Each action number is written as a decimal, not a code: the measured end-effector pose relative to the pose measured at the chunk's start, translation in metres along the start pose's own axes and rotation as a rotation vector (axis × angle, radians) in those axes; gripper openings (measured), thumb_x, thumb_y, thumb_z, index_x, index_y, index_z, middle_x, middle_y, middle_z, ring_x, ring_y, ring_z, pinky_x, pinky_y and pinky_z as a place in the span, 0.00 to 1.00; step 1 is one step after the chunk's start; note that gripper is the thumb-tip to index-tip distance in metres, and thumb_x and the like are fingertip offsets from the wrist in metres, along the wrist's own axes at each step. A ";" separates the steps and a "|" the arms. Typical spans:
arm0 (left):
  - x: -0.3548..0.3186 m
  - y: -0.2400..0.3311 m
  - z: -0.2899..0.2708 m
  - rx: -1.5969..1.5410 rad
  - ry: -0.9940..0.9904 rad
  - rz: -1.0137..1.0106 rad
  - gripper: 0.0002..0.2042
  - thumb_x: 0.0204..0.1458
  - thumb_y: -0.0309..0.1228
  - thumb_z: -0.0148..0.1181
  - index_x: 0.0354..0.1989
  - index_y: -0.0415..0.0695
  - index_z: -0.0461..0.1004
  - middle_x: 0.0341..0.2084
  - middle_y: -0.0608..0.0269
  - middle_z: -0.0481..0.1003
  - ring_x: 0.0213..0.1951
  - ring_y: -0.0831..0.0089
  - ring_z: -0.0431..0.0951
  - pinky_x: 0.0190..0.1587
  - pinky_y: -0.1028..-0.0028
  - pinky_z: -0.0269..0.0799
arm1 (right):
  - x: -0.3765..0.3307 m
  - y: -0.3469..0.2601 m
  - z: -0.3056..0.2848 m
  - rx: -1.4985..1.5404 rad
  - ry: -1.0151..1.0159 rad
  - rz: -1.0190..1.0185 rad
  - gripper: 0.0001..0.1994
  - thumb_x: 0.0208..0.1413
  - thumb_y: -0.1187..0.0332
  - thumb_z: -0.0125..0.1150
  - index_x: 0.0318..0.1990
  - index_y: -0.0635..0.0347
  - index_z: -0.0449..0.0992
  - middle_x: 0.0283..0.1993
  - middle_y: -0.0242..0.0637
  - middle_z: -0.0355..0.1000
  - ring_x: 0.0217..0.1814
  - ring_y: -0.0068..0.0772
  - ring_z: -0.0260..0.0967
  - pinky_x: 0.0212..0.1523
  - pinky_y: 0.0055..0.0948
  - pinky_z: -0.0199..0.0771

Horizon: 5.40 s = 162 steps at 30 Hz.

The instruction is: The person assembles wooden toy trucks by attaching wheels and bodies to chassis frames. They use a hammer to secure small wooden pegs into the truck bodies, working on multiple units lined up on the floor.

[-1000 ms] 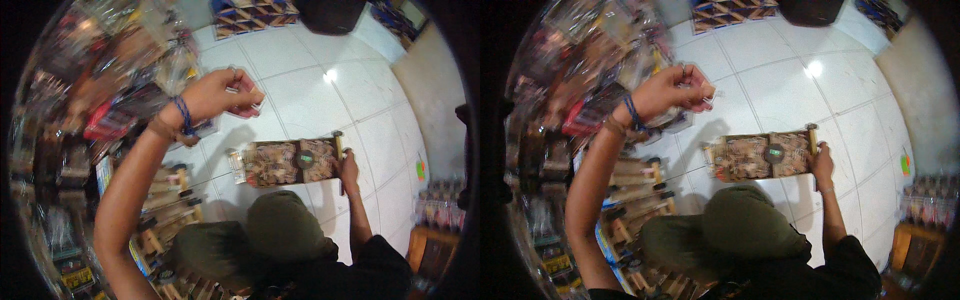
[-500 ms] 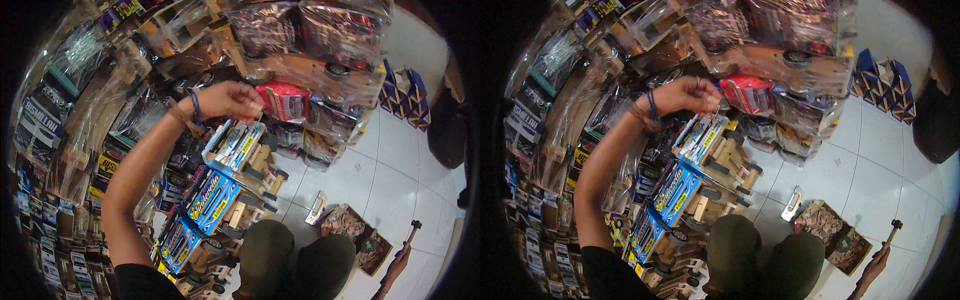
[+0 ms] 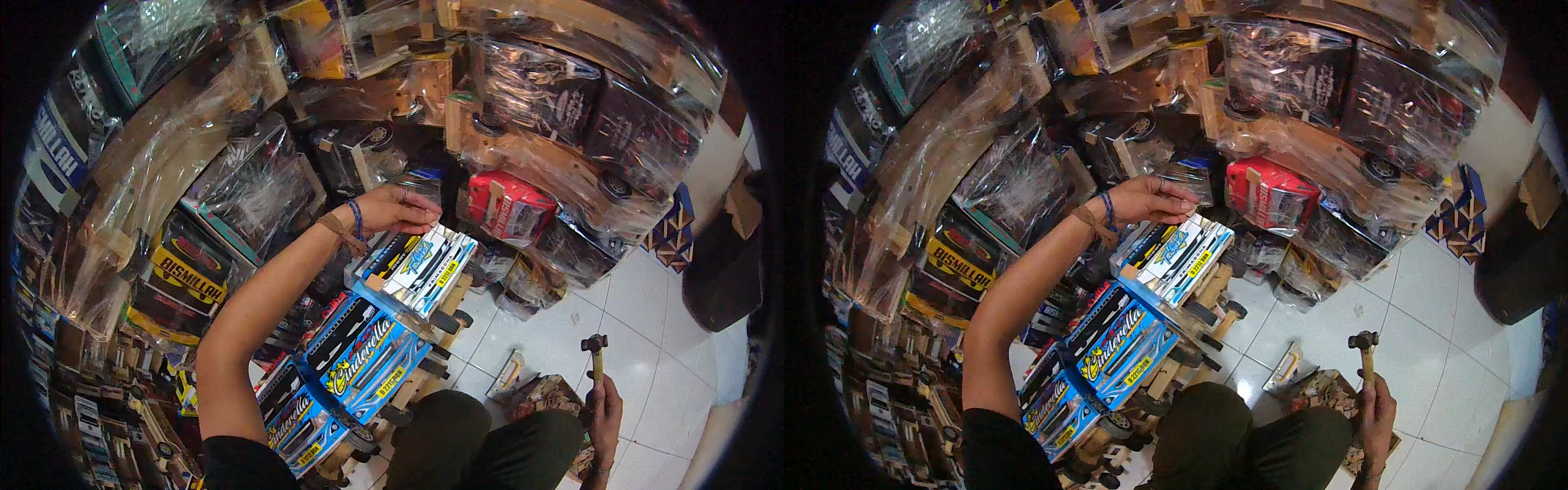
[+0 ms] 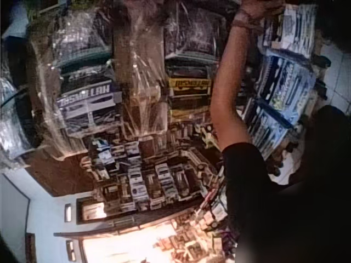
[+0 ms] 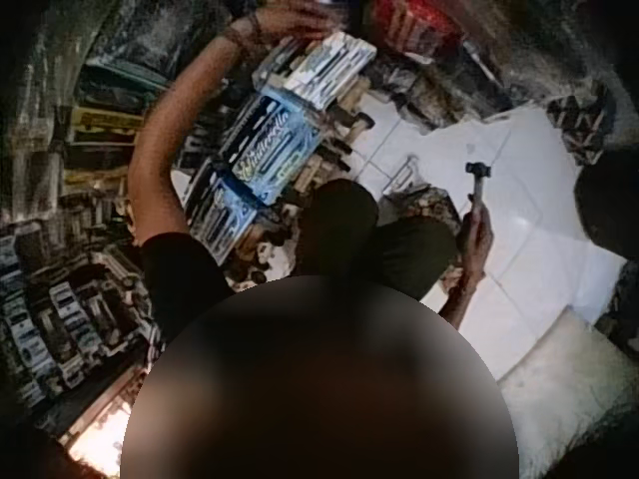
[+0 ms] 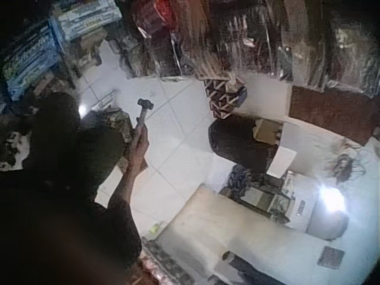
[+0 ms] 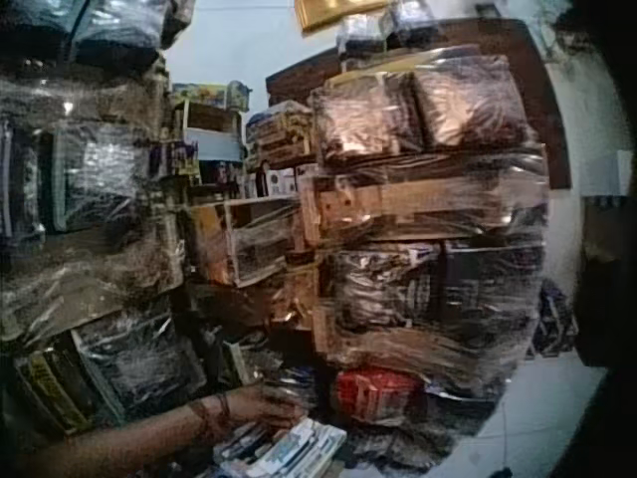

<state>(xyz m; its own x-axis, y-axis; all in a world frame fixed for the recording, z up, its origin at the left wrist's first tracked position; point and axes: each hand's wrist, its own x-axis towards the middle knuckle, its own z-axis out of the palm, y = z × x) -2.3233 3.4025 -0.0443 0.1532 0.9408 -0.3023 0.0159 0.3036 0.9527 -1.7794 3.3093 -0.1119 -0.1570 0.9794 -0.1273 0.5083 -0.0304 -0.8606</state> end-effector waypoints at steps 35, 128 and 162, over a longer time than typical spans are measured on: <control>0.005 -0.033 -0.006 -0.114 0.029 0.171 0.12 0.58 0.30 0.66 0.47 0.39 0.78 0.39 0.65 0.80 0.38 0.82 0.79 0.44 0.84 0.77 | 0.103 -0.198 0.107 -0.104 -0.466 -0.434 0.23 0.69 0.65 0.50 0.69 0.52 0.58 0.34 0.28 0.67 0.26 0.15 0.58 0.25 0.19 0.62; -0.002 -0.021 -0.030 0.104 0.175 0.045 0.13 0.60 0.34 0.62 0.49 0.43 0.79 0.32 0.77 0.74 0.31 0.86 0.67 0.37 0.84 0.63 | 0.051 -0.081 0.006 -0.108 -0.301 -0.291 0.17 0.64 0.55 0.62 0.39 0.62 0.72 0.21 0.30 0.62 0.25 0.19 0.60 0.27 0.29 0.62; 0.140 -0.213 0.381 1.253 -0.913 0.475 0.16 0.48 0.35 0.71 0.44 0.43 0.82 0.47 0.53 0.75 0.43 0.54 0.80 0.44 0.63 0.77 | -0.082 0.340 -0.094 -0.044 0.615 0.372 0.21 0.69 0.59 0.54 0.63 0.65 0.70 0.51 0.51 0.77 0.51 0.37 0.75 0.53 0.35 0.73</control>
<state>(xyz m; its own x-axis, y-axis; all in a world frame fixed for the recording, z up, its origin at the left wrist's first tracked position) -1.9288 3.4123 -0.2772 0.8764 0.3722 -0.3056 0.4809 -0.7097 0.5149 -1.5137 3.2372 -0.3479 0.5318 0.8414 -0.0960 0.4711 -0.3881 -0.7921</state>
